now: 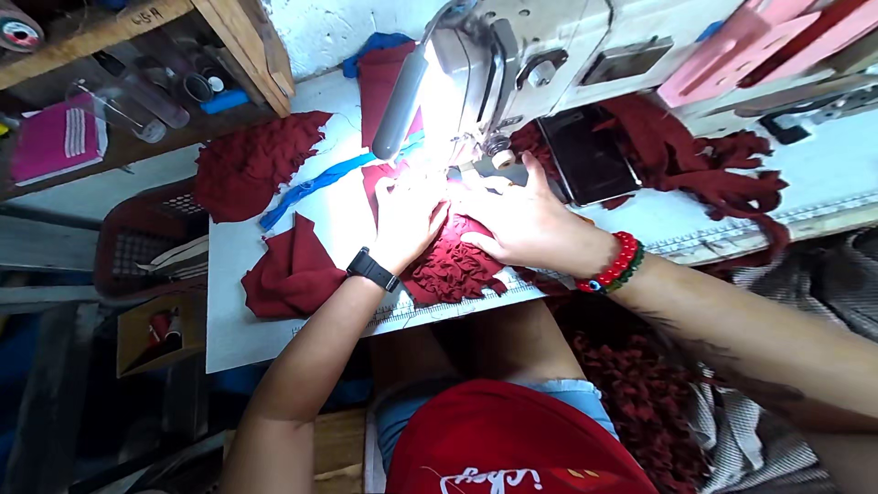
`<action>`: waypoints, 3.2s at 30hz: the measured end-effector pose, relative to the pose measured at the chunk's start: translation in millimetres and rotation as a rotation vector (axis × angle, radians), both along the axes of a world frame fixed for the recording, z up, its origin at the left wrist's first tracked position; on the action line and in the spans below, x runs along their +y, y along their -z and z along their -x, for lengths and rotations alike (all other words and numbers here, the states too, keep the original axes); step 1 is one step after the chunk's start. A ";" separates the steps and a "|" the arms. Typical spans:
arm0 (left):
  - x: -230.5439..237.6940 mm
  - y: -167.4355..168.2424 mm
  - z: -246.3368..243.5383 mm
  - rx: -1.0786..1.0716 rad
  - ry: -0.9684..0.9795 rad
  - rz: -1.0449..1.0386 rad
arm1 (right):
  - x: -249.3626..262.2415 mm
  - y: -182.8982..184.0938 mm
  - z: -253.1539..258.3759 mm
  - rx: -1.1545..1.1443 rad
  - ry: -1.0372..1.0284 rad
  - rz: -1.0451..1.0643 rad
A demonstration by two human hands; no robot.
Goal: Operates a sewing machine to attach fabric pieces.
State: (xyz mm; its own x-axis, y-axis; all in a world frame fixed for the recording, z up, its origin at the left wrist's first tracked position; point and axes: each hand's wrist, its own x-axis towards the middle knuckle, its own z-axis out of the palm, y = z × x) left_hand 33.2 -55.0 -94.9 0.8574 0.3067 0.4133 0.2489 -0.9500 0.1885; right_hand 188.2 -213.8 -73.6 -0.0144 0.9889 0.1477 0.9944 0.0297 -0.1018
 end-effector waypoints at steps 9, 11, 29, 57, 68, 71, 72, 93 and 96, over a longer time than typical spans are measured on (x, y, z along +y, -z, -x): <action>8.0 2.9 -6.1 -0.041 -0.040 0.024 | 5.0 -1.7 5.0 0.052 0.054 -0.019; 11.5 2.7 -8.5 -0.030 -0.056 0.025 | 6.9 0.2 5.4 0.056 0.075 -0.036; 10.6 1.8 -0.4 -0.026 0.090 0.060 | -2.0 13.2 11.4 0.036 0.037 -0.204; -17.5 -15.9 13.6 0.067 -0.034 0.181 | 3.3 10.6 14.3 0.101 0.152 -0.224; -2.2 -8.6 10.5 0.089 0.140 0.145 | -10.8 4.3 30.5 0.099 0.081 -0.200; 0.8 -6.2 7.6 0.062 0.123 0.176 | -13.2 -6.8 27.0 0.270 0.179 -0.069; 1.2 -5.0 6.0 0.045 0.120 0.177 | -13.0 -11.0 25.6 0.332 0.199 -0.046; 12.7 -4.8 0.8 0.041 0.176 0.135 | -8.0 -17.7 33.6 0.334 0.269 -0.111; 11.9 -1.1 2.9 0.014 0.162 0.153 | -11.4 -21.7 35.7 0.444 0.321 -0.053</action>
